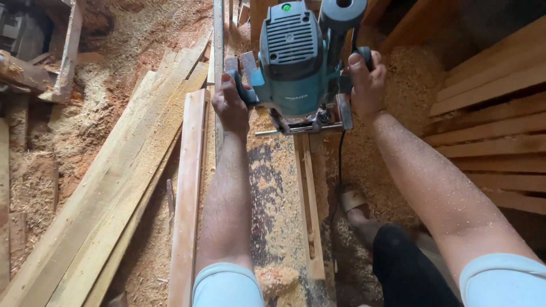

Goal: Routing the edges of wooden planks using a handheld power router in a workshop.

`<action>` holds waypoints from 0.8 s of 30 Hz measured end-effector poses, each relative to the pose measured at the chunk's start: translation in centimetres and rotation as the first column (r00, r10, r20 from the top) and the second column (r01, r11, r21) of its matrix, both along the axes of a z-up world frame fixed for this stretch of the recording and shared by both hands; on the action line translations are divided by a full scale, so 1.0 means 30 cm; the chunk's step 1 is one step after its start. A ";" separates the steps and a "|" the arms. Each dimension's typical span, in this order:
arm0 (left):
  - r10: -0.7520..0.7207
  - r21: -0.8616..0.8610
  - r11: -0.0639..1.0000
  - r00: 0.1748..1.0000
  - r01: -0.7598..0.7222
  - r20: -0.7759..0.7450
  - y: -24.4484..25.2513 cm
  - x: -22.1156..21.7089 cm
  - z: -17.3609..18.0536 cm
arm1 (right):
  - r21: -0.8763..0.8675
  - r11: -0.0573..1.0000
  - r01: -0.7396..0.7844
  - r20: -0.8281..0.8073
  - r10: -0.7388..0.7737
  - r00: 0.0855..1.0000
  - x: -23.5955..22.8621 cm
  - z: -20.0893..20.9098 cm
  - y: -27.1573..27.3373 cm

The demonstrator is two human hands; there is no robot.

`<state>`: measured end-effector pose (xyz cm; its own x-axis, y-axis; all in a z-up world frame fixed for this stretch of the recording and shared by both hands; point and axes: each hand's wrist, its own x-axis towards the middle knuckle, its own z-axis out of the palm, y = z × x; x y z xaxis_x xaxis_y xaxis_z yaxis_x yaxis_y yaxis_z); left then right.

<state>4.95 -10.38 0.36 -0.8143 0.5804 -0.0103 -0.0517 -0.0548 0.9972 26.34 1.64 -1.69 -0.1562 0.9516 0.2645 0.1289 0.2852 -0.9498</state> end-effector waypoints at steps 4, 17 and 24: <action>-0.012 0.017 1.000 1.000 0.012 -0.001 -0.094 0.052 0.011 | -0.026 1.000 0.006 -0.002 -0.006 1.000 0.043 0.052 -0.122; 0.037 0.032 0.999 0.990 -0.033 -0.133 -0.354 0.185 -0.026 | -0.129 0.991 -0.036 -0.181 0.013 0.983 0.199 -0.109 -0.309; 0.028 -0.001 1.000 0.995 -0.028 -0.099 -0.469 0.230 -0.035 | -0.156 0.986 -0.054 -0.206 0.021 0.978 0.255 -0.068 -0.447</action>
